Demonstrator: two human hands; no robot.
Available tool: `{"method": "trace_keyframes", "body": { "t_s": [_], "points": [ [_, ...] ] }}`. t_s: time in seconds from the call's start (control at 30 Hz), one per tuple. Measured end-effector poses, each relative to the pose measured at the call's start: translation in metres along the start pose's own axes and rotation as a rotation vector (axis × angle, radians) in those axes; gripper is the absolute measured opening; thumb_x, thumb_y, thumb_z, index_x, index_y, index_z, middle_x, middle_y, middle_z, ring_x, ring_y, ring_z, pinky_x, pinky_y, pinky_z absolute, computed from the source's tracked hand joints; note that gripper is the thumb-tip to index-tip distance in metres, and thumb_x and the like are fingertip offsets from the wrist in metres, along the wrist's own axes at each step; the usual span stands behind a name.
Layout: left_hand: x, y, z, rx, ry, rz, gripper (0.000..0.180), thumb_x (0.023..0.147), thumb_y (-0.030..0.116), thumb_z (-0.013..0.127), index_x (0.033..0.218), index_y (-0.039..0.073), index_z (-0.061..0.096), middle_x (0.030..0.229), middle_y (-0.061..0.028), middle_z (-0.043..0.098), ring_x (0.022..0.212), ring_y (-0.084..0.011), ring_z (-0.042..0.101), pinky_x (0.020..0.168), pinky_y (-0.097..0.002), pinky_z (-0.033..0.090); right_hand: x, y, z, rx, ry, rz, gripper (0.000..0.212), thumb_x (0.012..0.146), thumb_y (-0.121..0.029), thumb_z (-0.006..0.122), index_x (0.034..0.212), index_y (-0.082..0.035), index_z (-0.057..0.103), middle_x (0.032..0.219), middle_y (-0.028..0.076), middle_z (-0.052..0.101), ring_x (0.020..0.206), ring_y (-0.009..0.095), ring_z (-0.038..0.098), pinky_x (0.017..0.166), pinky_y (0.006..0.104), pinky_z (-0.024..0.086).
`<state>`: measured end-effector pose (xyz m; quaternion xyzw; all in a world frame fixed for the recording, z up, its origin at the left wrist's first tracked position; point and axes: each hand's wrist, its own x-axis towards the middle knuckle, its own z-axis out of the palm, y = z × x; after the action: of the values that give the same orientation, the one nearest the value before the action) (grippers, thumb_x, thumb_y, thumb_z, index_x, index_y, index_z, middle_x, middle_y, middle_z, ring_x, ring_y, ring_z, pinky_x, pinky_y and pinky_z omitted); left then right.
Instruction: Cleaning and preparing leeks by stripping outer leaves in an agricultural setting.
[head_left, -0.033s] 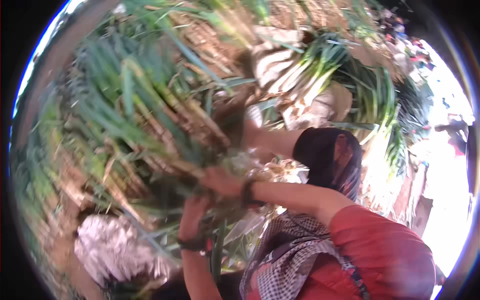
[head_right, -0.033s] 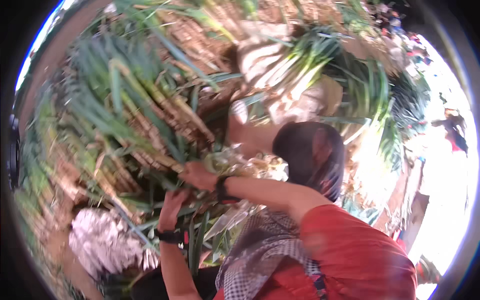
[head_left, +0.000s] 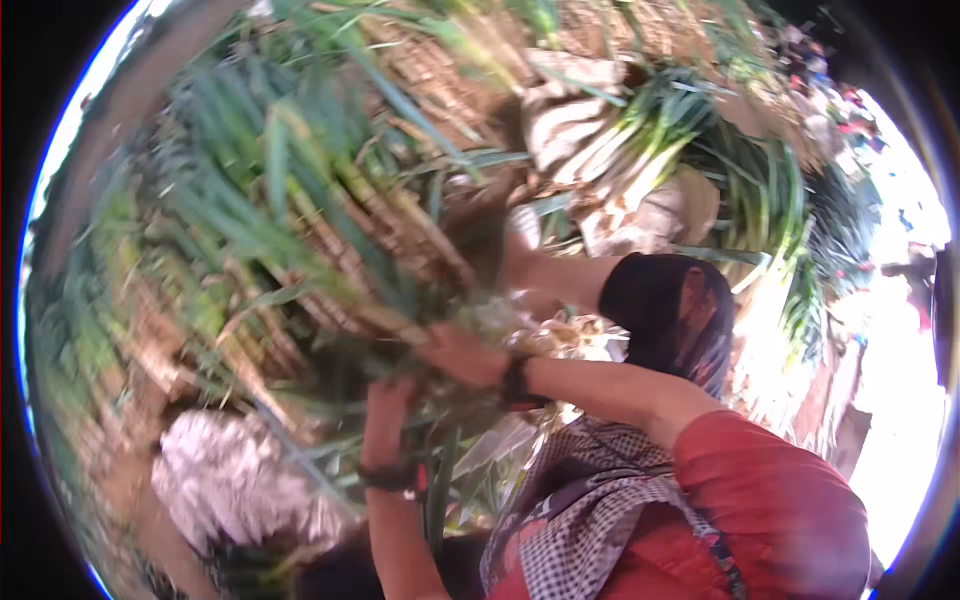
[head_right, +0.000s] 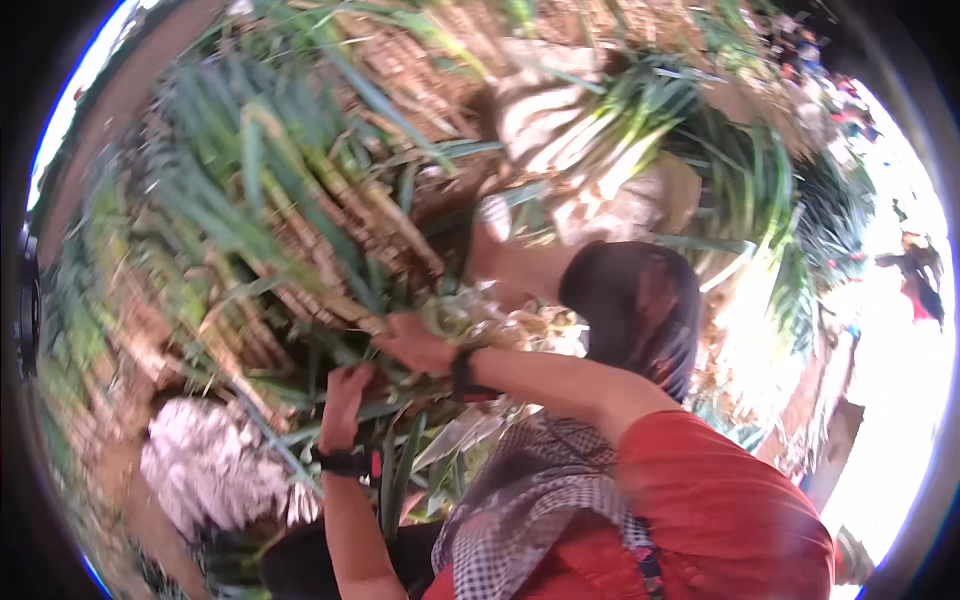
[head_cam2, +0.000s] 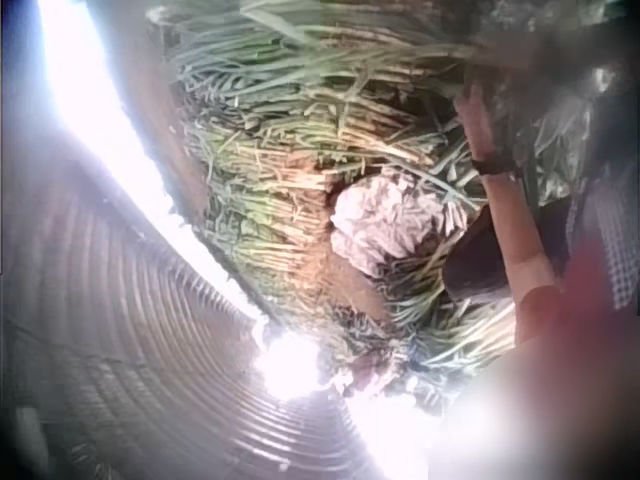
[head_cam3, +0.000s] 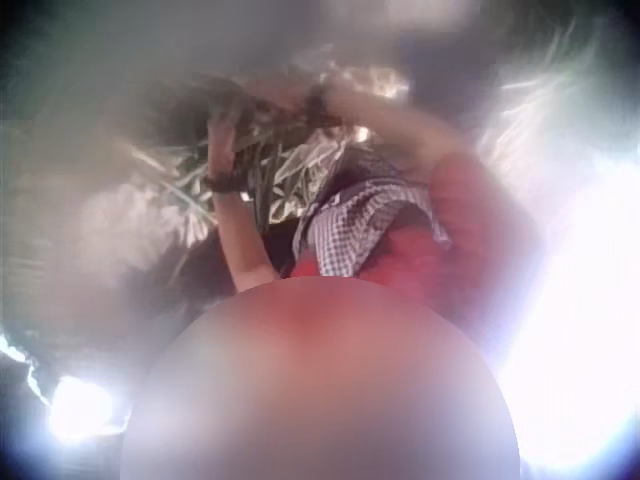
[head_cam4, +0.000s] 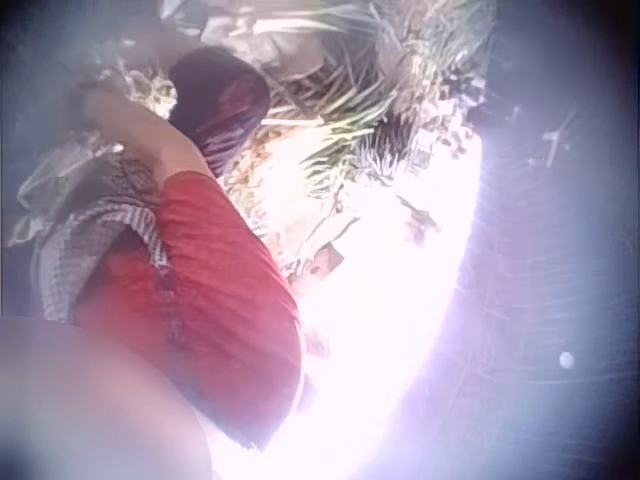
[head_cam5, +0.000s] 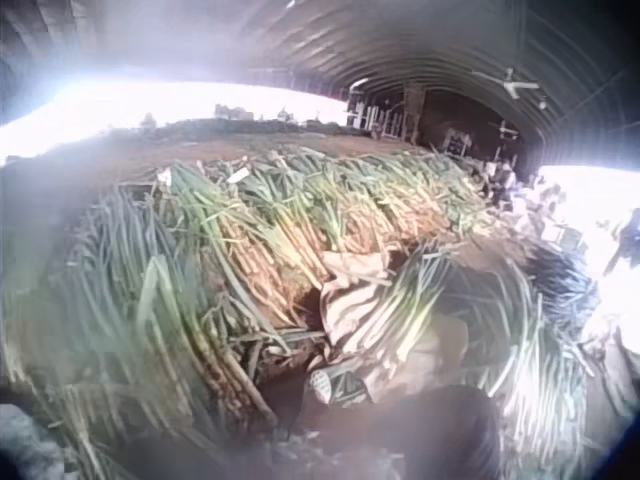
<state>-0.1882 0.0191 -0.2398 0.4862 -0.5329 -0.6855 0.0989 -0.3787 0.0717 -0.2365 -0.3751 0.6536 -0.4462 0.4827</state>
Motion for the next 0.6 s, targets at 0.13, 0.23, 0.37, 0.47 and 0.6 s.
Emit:
{"method": "trace_keyframes", "body": {
  "t_s": [0.13,0.23,0.37,0.47,0.6],
  "points": [
    [-0.008,0.018,-0.024,-0.192,0.371,0.110,0.032,0.092,0.020,0.061,0.118,0.001,0.058,0.104,-0.0060,0.065,0.092,-0.0158,0.063,0.080,-0.0292,0.050,-0.045,-0.026,-0.004,-0.096,-0.049,-0.176,0.028,0.085,-0.022,0.064,0.091,0.004,0.056,0.064,0.010,0.052,0.058,0.015,0.049,0.052,0.0343,0.041],
    [-0.037,0.083,0.010,-0.621,0.370,0.353,0.034,0.092,0.022,0.062,0.120,0.003,0.057,0.106,-0.0064,0.065,0.091,-0.0167,0.064,0.077,-0.0310,0.053,-0.072,-0.046,-0.013,-0.160,-0.036,-0.280,0.025,0.086,-0.020,0.063,0.092,0.003,0.053,0.069,0.016,0.055,0.061,0.026,0.055,0.056,0.0378,0.044],
    [-0.062,0.105,0.011,-0.636,0.477,0.541,0.024,0.087,0.012,0.067,0.109,0.004,0.060,0.101,-0.0057,0.066,0.091,-0.0173,0.064,0.079,-0.0326,0.053,-0.098,-0.065,-0.006,-0.262,-0.052,-0.357,0.024,0.087,-0.018,0.063,0.097,-0.001,0.049,0.077,0.024,0.057,0.075,0.044,0.057,0.063,0.0466,0.045],
    [-0.078,0.109,0.018,-0.557,0.545,0.698,0.017,0.084,0.002,0.068,0.099,0.006,0.060,0.096,-0.0043,0.066,0.086,-0.0142,0.063,0.076,-0.0294,0.052,-0.109,-0.071,-0.004,-0.393,0.037,-0.492,0.027,0.087,-0.019,0.063,0.100,-0.002,0.046,0.078,0.023,0.059,0.078,0.044,0.058,0.064,0.0487,0.045],
    [-0.099,0.116,0.024,-0.407,0.544,0.885,0.015,0.084,-0.001,0.067,0.095,0.005,0.059,0.092,-0.0020,0.065,0.081,-0.0085,0.058,0.076,-0.0252,0.048,-0.116,-0.081,-0.006,-0.370,0.048,-0.604,0.027,0.087,-0.020,0.063,0.100,-0.003,0.046,0.079,0.023,0.059,0.078,0.044,0.057,0.064,0.0484,0.045]
  ]
}}
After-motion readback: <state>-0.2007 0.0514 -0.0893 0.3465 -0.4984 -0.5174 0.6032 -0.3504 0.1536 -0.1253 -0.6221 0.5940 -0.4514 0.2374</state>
